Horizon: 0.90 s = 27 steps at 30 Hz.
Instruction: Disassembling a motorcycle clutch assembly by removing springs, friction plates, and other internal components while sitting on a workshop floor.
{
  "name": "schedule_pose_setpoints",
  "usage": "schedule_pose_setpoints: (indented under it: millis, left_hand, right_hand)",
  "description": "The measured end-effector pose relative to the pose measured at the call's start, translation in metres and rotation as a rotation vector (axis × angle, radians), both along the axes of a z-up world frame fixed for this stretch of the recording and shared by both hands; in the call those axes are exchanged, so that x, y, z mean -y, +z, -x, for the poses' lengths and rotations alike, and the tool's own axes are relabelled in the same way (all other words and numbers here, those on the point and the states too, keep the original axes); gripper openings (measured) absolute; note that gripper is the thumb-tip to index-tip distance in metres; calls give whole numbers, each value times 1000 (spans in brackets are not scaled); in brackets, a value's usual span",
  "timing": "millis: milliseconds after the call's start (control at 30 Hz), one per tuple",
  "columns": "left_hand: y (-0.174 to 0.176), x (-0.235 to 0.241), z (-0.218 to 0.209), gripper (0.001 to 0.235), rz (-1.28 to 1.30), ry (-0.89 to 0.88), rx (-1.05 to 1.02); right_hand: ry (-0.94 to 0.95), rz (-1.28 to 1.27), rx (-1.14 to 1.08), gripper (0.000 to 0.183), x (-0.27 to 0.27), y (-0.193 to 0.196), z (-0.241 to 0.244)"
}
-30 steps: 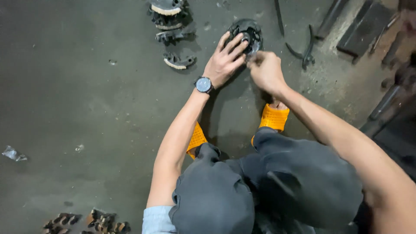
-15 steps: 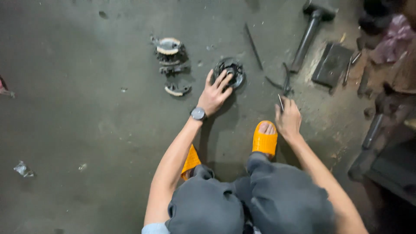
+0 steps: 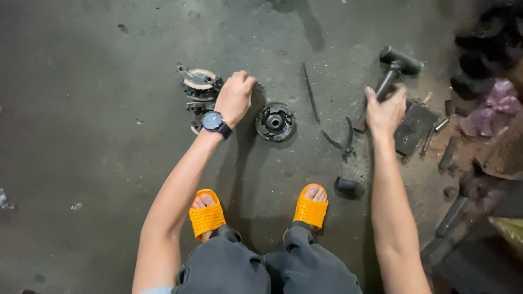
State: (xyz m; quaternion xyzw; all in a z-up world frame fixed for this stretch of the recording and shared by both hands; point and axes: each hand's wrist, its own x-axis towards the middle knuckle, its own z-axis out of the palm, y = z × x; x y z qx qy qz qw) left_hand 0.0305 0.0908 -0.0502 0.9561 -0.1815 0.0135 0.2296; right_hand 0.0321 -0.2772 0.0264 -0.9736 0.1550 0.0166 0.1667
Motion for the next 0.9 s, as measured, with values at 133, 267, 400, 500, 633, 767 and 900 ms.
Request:
schedule_pose_setpoints:
  millis: [133,267,400,500,633,767,900]
  left_hand:
    - [65,6,21,23,90,32,-22]
    - [73,21,72,89,116,109,39]
    - [64,43,90,124,28,163,32]
    - [41,49,94,117,152,152,126]
    - [50,50,101,116,280,215,156]
    - [59,48,112,123,288,202,107]
    - [62,42,122,127,299,181,65]
  right_hand:
    - [-158,-15,-174,61,64,-74,-17]
    - [-186,-338,13,29,4,13,14]
    - [-239,-879,-62,15,-81,74,89]
    - [-27,-875,-61,42,-120,90,133]
    - [391,-643,146,44,-146,99,137]
    - [551,-529,156,44,-164,101,131]
    - [566,-520,125,46,-174,131,136]
